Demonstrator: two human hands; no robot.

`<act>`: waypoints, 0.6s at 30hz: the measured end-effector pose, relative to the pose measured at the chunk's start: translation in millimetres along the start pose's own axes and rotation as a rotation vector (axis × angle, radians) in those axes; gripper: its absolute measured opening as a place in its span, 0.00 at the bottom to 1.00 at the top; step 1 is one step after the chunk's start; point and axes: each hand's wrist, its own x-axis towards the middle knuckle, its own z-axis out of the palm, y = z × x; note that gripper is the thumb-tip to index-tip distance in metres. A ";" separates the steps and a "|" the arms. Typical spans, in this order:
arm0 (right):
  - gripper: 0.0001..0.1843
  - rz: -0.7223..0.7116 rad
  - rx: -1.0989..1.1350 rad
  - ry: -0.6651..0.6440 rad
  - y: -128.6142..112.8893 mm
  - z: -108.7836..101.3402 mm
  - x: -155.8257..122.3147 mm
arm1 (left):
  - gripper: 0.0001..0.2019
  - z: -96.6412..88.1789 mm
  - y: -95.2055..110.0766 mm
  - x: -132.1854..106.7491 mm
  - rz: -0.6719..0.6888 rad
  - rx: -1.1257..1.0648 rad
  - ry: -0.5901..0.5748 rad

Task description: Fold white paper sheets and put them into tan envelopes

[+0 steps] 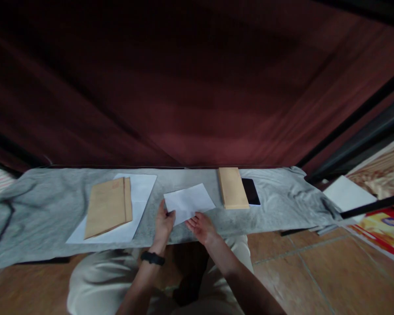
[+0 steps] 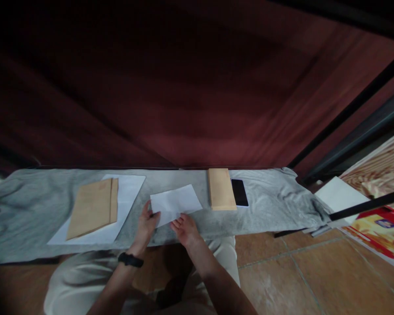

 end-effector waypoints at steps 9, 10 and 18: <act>0.18 -0.654 -1.119 -0.079 -18.7 -21.7 6.3 | 0.26 -13.0 -8.8 5.3 0.374 0.698 0.143; 0.21 -0.774 -1.244 -0.060 -21.4 -20.2 13.1 | 0.25 -5.1 -7.8 1.7 0.454 0.741 0.149; 0.27 -0.955 -1.900 0.025 -22.8 -20.3 47.7 | 0.26 53.6 -12.7 -2.5 0.601 0.977 -0.183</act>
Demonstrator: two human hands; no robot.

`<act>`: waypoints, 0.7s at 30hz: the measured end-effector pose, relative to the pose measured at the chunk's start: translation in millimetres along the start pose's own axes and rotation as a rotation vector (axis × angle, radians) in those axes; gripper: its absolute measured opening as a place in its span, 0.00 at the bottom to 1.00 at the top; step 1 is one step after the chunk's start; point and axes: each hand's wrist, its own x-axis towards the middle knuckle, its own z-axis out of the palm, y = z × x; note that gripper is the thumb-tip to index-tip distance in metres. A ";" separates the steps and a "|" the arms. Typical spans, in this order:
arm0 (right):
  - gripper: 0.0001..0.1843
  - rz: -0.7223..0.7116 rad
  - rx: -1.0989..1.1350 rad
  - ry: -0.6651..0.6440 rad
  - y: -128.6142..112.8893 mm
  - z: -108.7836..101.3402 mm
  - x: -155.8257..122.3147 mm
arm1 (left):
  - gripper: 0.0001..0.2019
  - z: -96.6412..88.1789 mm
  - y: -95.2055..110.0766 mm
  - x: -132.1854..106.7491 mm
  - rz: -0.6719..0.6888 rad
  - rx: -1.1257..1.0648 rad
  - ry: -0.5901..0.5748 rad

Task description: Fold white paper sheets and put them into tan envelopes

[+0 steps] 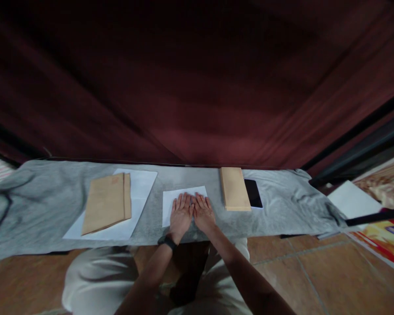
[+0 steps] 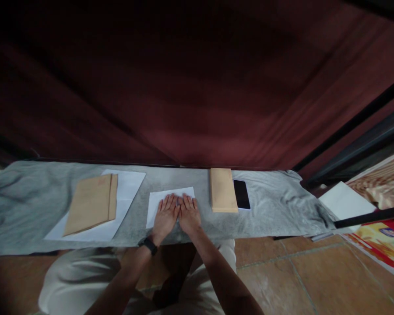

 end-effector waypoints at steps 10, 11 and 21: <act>0.27 0.060 0.164 -0.004 2.6 3.2 -2.6 | 0.29 -1.9 -41.7 -4.3 -0.129 0.009 0.050; 0.27 0.069 0.171 0.001 0.9 2.6 -0.3 | 0.29 -3.3 -44.1 -5.6 -0.136 0.007 0.056; 0.27 -0.028 0.212 -0.048 -36.9 20.5 39.2 | 0.29 -13.3 -45.1 -8.6 -0.083 0.090 0.004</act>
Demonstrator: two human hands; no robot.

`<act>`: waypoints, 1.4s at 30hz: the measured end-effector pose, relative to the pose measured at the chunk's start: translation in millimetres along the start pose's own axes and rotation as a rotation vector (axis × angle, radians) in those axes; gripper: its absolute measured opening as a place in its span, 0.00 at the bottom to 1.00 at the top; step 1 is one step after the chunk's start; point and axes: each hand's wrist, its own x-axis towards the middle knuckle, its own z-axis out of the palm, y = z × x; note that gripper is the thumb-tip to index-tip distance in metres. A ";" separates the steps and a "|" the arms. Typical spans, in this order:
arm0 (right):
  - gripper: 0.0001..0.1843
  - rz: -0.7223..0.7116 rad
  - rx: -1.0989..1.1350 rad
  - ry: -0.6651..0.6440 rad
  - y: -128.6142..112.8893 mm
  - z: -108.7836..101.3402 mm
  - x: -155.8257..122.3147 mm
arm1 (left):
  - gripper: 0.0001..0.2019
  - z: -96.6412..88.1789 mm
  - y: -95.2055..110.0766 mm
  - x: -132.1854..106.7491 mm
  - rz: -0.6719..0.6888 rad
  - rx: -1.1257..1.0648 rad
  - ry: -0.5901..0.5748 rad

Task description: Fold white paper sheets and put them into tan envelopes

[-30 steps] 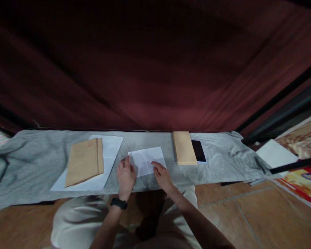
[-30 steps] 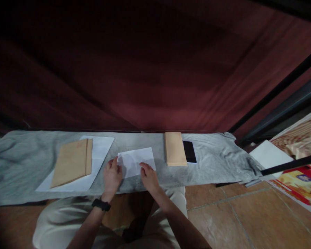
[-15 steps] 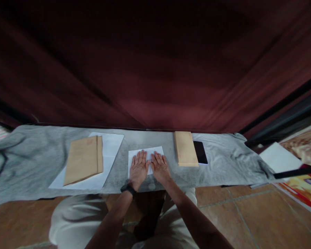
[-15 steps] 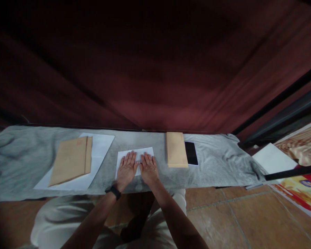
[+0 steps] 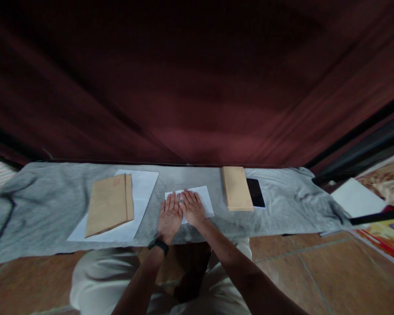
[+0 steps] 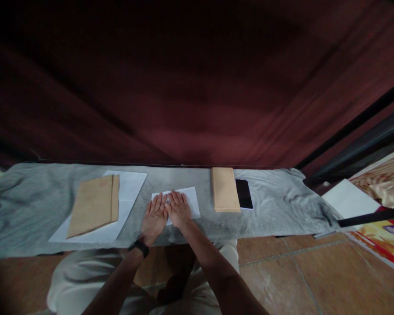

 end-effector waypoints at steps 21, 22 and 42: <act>0.29 0.159 -0.051 0.118 57.4 -39.4 -38.1 | 0.29 6.0 9.9 2.5 -0.061 -0.046 0.059; 0.29 0.159 -0.052 0.118 57.0 -39.3 -38.1 | 0.29 7.4 16.7 3.9 -0.046 -0.054 0.060; 0.30 0.157 -0.073 0.129 56.2 -37.3 -38.3 | 0.31 12.7 3.0 9.2 -0.037 -0.107 0.056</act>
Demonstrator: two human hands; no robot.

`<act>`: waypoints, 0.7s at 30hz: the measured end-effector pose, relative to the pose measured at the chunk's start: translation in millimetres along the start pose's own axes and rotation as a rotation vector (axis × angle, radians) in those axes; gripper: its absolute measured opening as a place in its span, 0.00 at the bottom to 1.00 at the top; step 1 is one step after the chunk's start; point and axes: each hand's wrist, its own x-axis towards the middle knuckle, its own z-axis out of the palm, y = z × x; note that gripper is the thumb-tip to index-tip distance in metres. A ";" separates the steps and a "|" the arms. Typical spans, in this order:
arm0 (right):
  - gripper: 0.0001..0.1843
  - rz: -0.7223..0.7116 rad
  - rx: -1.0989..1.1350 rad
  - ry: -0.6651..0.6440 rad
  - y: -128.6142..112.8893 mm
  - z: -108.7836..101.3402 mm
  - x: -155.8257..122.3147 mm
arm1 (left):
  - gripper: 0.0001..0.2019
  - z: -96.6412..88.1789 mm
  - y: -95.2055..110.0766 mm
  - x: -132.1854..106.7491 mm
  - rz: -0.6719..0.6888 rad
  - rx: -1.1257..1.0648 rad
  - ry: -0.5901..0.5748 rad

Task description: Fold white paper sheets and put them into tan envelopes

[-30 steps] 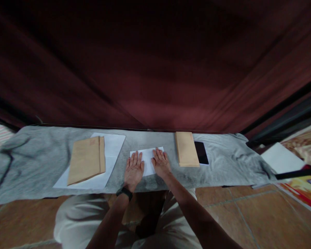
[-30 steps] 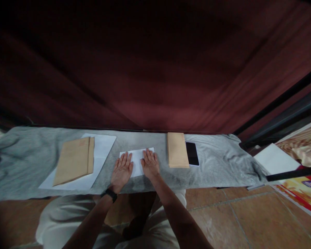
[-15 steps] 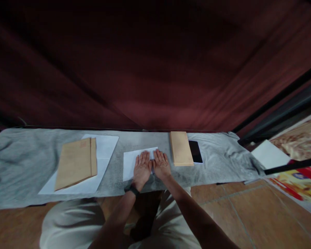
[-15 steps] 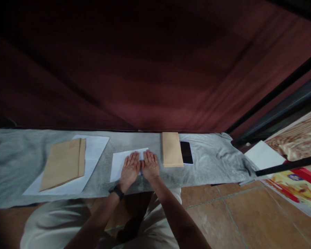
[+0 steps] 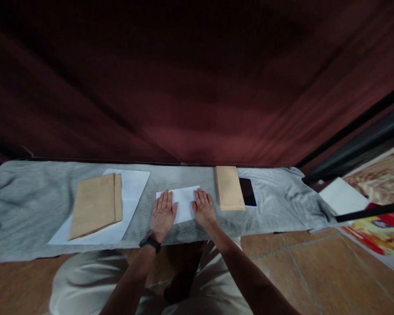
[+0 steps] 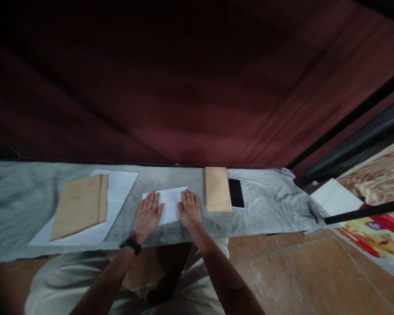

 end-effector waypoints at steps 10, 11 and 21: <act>0.29 -0.009 -0.107 0.020 -7.3 2.8 -0.5 | 0.37 -10.6 -7.8 -11.3 -0.001 0.090 0.001; 0.29 -0.027 -0.127 0.027 -12.0 5.7 -2.4 | 0.37 -11.1 -7.5 -11.3 0.001 0.102 0.003; 0.28 -0.291 -0.169 -0.045 -42.2 31.1 -28.0 | 0.34 -10.5 -8.0 -11.0 0.013 0.145 -0.006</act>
